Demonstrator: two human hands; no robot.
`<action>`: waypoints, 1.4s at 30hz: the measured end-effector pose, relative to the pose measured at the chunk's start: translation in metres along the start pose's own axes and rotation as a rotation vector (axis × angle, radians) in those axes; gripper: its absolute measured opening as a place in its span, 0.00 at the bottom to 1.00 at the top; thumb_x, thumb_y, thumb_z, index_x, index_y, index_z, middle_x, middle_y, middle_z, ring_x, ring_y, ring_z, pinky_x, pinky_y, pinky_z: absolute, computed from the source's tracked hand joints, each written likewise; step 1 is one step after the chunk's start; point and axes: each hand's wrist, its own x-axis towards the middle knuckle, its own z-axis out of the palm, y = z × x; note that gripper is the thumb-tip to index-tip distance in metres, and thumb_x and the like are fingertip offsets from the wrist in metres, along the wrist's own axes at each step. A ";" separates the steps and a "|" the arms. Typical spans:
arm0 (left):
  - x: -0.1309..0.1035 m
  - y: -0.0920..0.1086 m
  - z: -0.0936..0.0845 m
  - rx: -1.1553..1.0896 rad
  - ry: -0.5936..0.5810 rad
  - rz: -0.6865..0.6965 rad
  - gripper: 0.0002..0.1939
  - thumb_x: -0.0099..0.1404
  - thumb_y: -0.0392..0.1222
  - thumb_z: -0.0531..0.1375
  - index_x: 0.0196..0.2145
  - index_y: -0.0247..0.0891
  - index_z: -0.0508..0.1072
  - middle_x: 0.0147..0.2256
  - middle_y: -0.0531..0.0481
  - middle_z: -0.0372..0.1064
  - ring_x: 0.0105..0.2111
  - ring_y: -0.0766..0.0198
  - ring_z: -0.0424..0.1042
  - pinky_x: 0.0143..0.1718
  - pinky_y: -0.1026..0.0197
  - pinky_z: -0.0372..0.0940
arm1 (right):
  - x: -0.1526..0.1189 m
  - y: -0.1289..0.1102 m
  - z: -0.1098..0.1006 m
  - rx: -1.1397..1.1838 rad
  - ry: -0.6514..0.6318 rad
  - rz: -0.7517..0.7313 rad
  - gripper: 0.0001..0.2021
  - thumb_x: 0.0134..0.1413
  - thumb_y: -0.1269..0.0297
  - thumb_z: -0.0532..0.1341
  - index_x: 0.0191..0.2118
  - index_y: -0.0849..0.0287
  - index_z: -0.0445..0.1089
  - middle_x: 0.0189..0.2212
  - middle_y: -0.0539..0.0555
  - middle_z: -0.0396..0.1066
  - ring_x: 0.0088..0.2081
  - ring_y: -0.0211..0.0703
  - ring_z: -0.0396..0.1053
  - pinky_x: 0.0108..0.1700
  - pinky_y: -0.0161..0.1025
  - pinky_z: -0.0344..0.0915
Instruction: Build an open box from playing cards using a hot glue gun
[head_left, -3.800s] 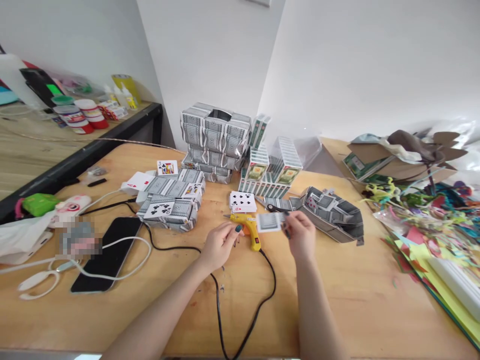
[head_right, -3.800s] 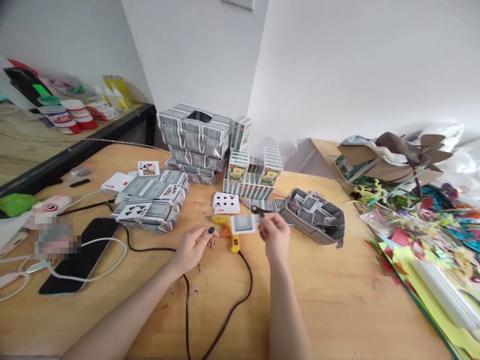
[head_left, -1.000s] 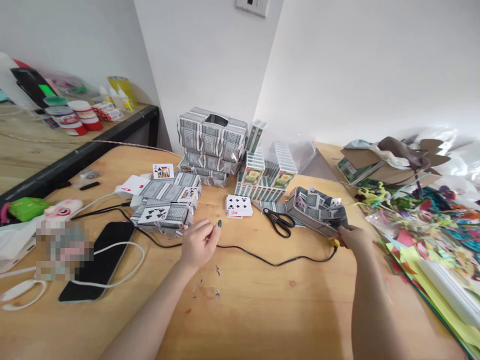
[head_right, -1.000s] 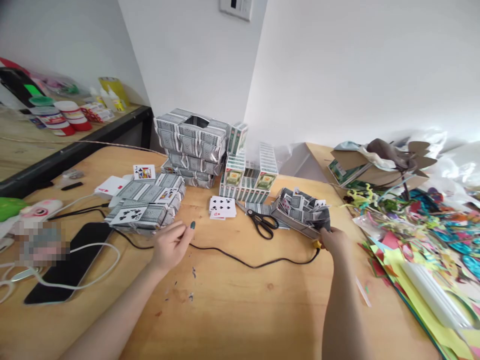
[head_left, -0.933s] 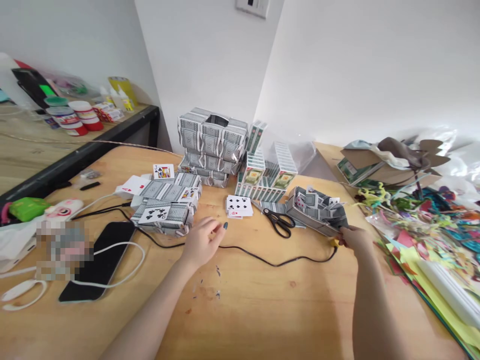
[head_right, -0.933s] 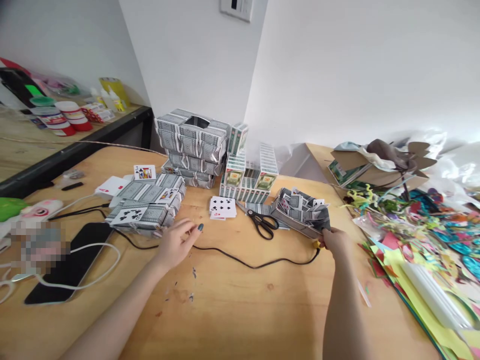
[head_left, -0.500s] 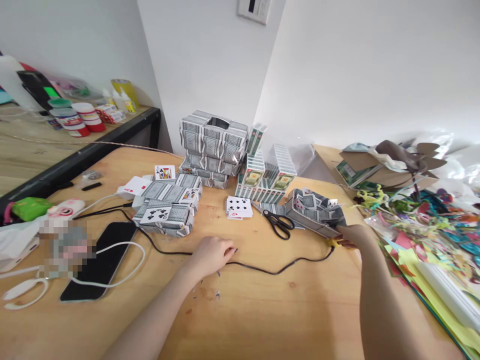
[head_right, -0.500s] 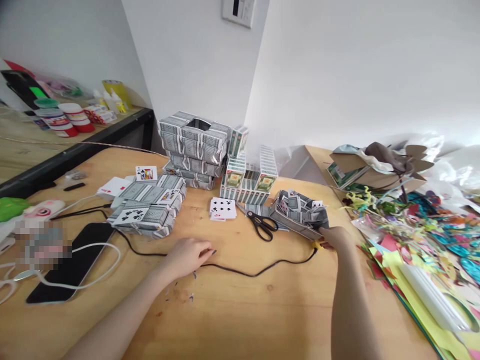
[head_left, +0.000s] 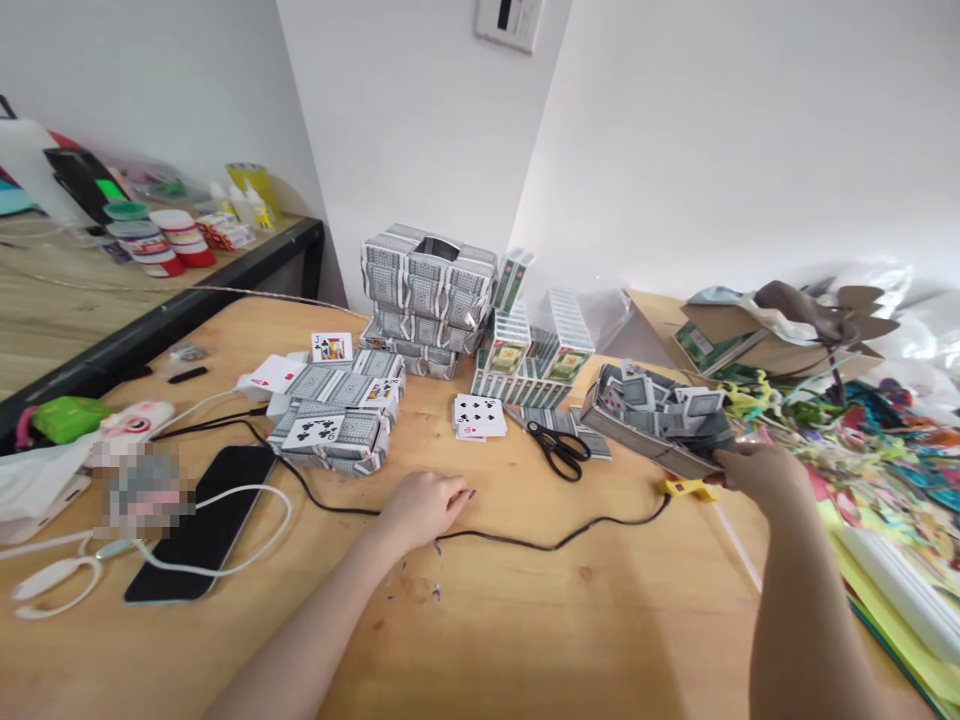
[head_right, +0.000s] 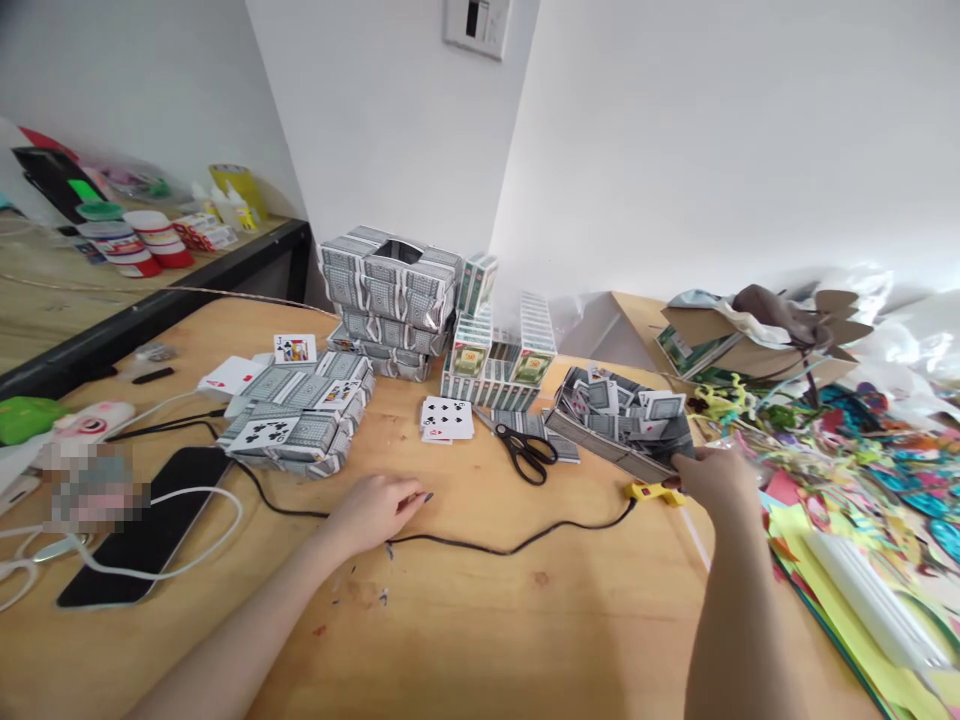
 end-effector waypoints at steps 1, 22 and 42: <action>0.000 0.000 0.000 -0.009 -0.003 -0.006 0.16 0.64 0.44 0.47 0.32 0.41 0.73 0.29 0.49 0.74 0.28 0.62 0.70 0.26 0.64 0.54 | -0.008 0.000 -0.005 0.055 -0.060 0.046 0.11 0.41 0.62 0.56 0.21 0.61 0.72 0.19 0.60 0.71 0.24 0.45 0.67 0.26 0.37 0.56; -0.003 -0.035 -0.011 -0.455 -0.101 -0.391 0.06 0.56 0.37 0.52 0.29 0.36 0.68 0.24 0.48 0.71 0.24 0.62 0.72 0.25 0.64 0.62 | -0.122 -0.129 0.042 0.141 -0.325 -0.270 0.12 0.45 0.66 0.50 0.17 0.57 0.64 0.15 0.51 0.70 0.22 0.40 0.66 0.23 0.32 0.53; 0.009 -0.019 -0.003 -0.774 0.432 -0.284 0.25 0.59 0.35 0.49 0.55 0.39 0.54 0.57 0.45 0.55 0.57 0.62 0.55 0.57 0.56 0.52 | -0.118 -0.145 0.071 0.370 0.075 -0.750 0.28 0.46 0.64 0.57 0.56 0.55 0.55 0.47 0.59 0.62 0.49 0.52 0.61 0.49 0.49 0.60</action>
